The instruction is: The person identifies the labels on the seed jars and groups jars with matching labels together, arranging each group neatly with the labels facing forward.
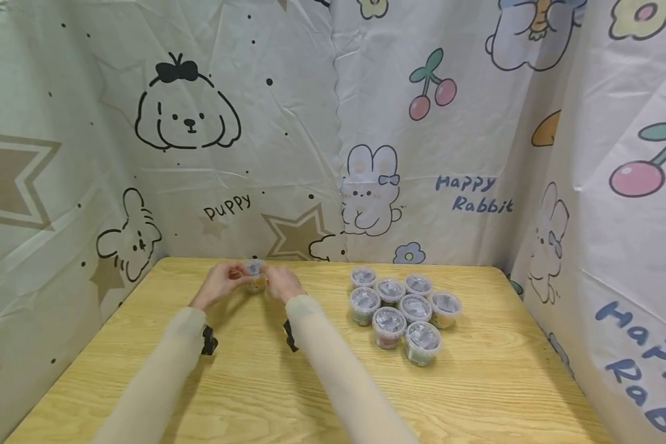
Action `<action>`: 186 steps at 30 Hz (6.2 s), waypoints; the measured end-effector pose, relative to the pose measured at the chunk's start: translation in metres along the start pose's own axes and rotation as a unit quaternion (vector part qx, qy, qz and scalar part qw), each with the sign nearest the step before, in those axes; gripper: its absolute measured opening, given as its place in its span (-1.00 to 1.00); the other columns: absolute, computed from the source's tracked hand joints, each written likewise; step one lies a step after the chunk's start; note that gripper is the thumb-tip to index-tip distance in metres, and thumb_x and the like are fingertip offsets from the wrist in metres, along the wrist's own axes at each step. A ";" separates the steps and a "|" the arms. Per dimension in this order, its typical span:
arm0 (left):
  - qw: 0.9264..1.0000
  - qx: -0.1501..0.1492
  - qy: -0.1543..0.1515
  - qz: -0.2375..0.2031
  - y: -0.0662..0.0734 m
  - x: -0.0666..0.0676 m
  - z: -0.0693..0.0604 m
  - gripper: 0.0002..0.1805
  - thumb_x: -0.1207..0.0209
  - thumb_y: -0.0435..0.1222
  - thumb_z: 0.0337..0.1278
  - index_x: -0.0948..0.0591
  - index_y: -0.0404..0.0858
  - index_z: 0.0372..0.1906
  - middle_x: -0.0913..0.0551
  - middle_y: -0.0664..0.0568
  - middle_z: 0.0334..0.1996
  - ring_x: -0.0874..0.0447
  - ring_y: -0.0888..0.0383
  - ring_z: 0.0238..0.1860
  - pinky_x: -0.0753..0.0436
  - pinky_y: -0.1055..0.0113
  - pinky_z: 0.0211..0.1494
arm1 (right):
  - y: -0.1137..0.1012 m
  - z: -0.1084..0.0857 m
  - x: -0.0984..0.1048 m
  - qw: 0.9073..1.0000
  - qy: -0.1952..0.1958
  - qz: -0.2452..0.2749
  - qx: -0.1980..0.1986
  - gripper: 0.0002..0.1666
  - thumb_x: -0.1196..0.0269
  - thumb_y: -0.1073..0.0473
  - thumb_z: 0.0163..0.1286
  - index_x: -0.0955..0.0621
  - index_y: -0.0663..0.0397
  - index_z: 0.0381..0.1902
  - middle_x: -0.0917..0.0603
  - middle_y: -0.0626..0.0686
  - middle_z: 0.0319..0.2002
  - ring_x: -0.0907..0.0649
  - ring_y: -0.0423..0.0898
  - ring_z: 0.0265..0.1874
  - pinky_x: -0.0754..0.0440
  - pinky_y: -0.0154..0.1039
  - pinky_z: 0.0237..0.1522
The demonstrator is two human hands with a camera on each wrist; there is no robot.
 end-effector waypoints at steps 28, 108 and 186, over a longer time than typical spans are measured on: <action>1.000 0.017 -0.017 -0.007 -0.011 -0.007 0.004 -0.83 -0.25 -0.25 0.27 -0.57 -0.30 -0.22 -0.60 -0.28 0.11 -0.50 -0.33 0.22 -0.46 -0.17 0.28 | 0.013 -0.004 -0.025 0.995 -0.091 0.004 -0.035 -0.08 -0.08 0.37 0.45 0.03 -0.31 0.58 -0.08 -0.04 0.56 -0.22 -0.02 0.49 -0.23 -0.04 0.47; 0.964 -0.219 -0.120 0.087 0.185 -0.172 -0.024 -0.67 -0.32 -0.16 0.20 -0.65 -0.19 0.02 -0.71 0.02 0.01 -0.70 0.06 -0.09 -0.64 0.31 -0.05 | 0.149 -0.165 0.103 0.990 0.128 0.001 -0.059 -0.72 -0.30 0.38 0.25 -0.69 0.30 -0.07 -0.73 0.21 -0.10 -0.69 0.11 -0.09 -0.65 0.01 -0.01; 0.966 -0.077 -0.071 -0.237 0.141 -0.097 -0.037 -0.57 -0.44 -0.11 0.03 -0.51 -0.18 -0.09 -0.61 -0.08 -0.05 -0.70 0.01 -0.09 -0.70 0.25 -0.18 | 0.110 -0.153 0.070 0.905 0.116 0.408 0.016 -0.52 -0.21 0.09 0.46 -0.48 -0.03 0.30 -0.43 0.10 0.37 -0.48 0.15 0.31 -0.48 0.12 0.27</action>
Point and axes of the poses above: each hand's wrist, its own z-axis towards the middle knuckle, its own x-axis out of the back of the hand, y = z × x, the point moved 10 cm from there along z, towards the middle knuckle
